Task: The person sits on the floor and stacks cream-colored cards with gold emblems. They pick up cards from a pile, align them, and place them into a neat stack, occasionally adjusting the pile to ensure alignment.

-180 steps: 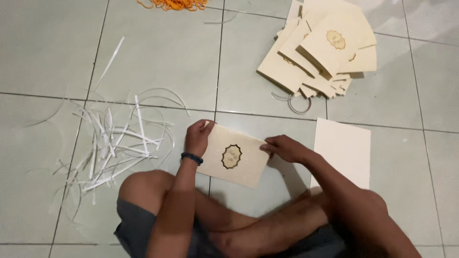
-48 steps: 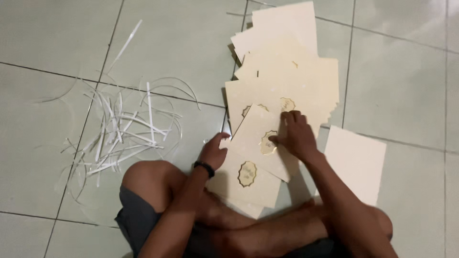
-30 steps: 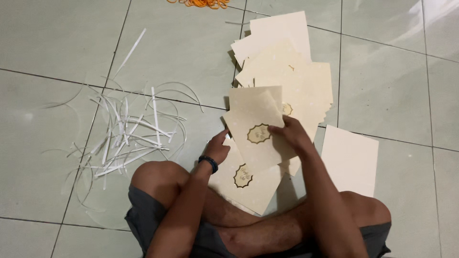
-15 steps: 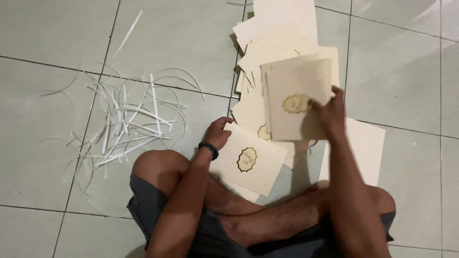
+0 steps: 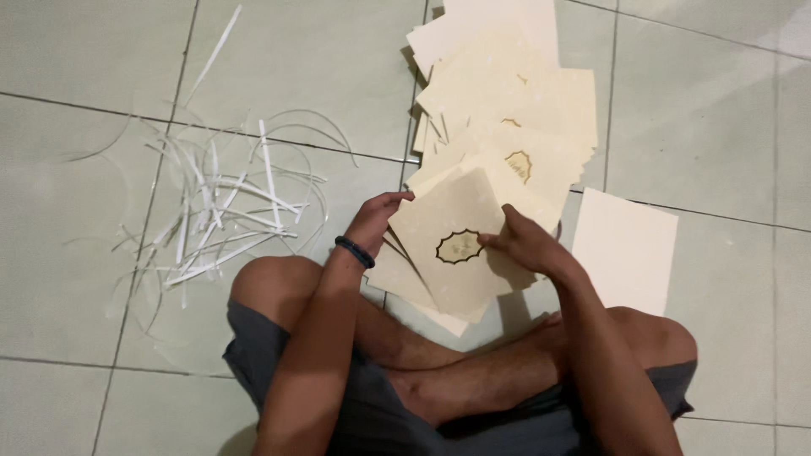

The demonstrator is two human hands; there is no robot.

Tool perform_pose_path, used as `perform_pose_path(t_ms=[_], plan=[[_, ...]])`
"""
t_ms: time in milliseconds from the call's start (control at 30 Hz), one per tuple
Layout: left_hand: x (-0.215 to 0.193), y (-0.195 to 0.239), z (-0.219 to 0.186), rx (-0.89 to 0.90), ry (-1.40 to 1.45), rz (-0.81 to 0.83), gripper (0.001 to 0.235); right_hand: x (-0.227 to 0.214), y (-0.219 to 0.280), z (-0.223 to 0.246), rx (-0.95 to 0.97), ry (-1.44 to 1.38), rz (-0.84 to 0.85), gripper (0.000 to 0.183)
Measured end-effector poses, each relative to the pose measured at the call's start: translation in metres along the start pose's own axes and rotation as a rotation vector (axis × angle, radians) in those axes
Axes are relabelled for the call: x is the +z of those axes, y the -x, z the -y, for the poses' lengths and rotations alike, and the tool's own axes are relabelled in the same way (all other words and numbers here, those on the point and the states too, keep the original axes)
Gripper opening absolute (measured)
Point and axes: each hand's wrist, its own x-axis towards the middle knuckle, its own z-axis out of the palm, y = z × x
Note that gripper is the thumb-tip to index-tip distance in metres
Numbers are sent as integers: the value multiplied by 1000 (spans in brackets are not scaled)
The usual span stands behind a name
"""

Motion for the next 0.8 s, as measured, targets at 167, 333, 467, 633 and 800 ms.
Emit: perform_pose_path(t_ms=[167,333,467,633,800], plan=[[11,36,-47,-32,51,169,37,-1,3,1,-85,47,-30,64],[13,90,-101,268,-280,463,76,7,20,-14,-171,285,-175,38],[13,115,-102,357,-594,505,83,36,31,-23,-310,509,-291,58],[-11,91,-44,307,-922,424,70,55,45,-7,-316,390,-216,69],[-19,109,-61,115,-1291,349,130,65,48,-11,-375,414,-164,58]])
